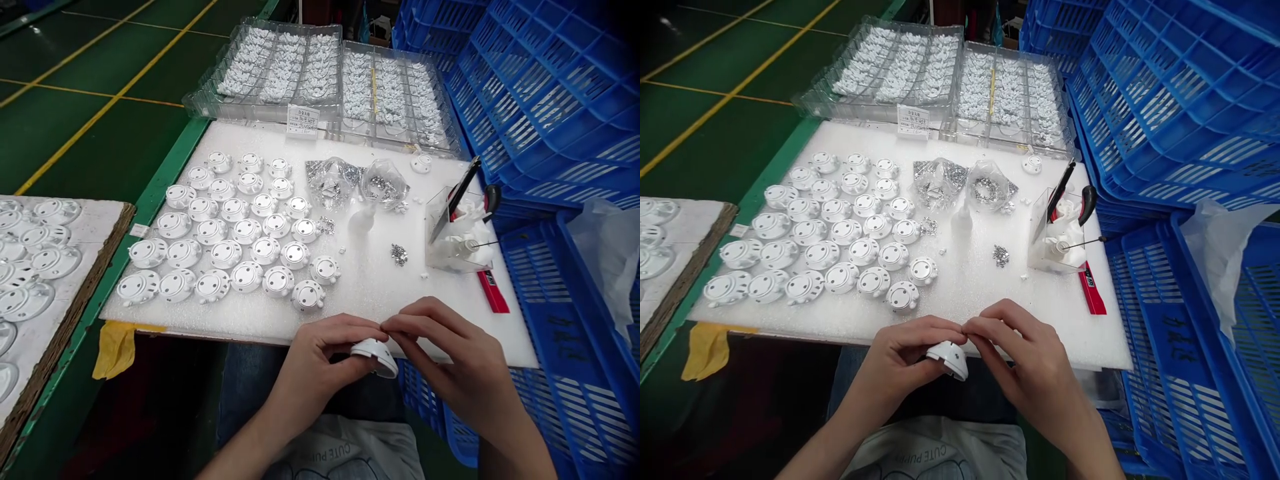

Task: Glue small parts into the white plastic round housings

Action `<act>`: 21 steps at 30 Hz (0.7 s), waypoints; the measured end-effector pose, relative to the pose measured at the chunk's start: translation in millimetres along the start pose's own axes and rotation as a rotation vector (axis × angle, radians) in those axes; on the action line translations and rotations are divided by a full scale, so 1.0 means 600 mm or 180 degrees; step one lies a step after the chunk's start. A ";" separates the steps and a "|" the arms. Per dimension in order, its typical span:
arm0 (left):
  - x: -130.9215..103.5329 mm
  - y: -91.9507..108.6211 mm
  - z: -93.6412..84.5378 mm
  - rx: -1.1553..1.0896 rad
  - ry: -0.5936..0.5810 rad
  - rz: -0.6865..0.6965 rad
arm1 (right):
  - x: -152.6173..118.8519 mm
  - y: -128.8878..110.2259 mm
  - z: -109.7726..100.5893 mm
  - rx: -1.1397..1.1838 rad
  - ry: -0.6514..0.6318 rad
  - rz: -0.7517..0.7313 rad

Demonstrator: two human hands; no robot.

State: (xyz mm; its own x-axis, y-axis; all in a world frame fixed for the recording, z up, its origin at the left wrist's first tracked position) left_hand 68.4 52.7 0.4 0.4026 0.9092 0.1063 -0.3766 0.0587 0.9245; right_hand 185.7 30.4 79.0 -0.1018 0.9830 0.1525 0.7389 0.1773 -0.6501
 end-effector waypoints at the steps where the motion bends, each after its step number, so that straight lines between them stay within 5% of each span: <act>1: -0.001 0.000 0.000 0.0018 0.0004 -0.0029 | -0.001 0.000 -0.001 0.0064 0.0003 0.0007; 13: 0.002 0.005 0.010 0.0059 0.0023 -0.0050 | -0.003 0.034 -0.008 0.0893 -0.0073 0.0599; 15: 0.005 0.001 0.009 0.0032 0.0029 -0.0054 | -0.007 0.052 -0.042 0.0834 0.0431 0.0782; 19: 0.009 -0.018 0.009 -0.0188 0.0000 -0.0222 | -0.050 0.107 -0.168 0.0795 0.2786 0.1181; 21: 0.011 -0.025 0.009 -0.0297 -0.0015 -0.0274 | -0.038 0.127 -0.186 0.0543 0.2966 0.1246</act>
State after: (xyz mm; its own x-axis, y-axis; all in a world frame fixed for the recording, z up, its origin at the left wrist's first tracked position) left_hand 81.5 55.7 -10.6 0.4406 0.8972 0.0298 -0.4164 0.1749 0.8922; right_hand 318.9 16.5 109.3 0.7379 0.5594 0.3775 0.4972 -0.0724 -0.8646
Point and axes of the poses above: each hand's wrist, its own x-axis towards the middle knuckle, its own z-axis out of the palm, y = z × x, the point moved 10 cm from there along x, towards the middle knuckle, and after that the axes turned 15 degrees about z, right-handed, at the moved point
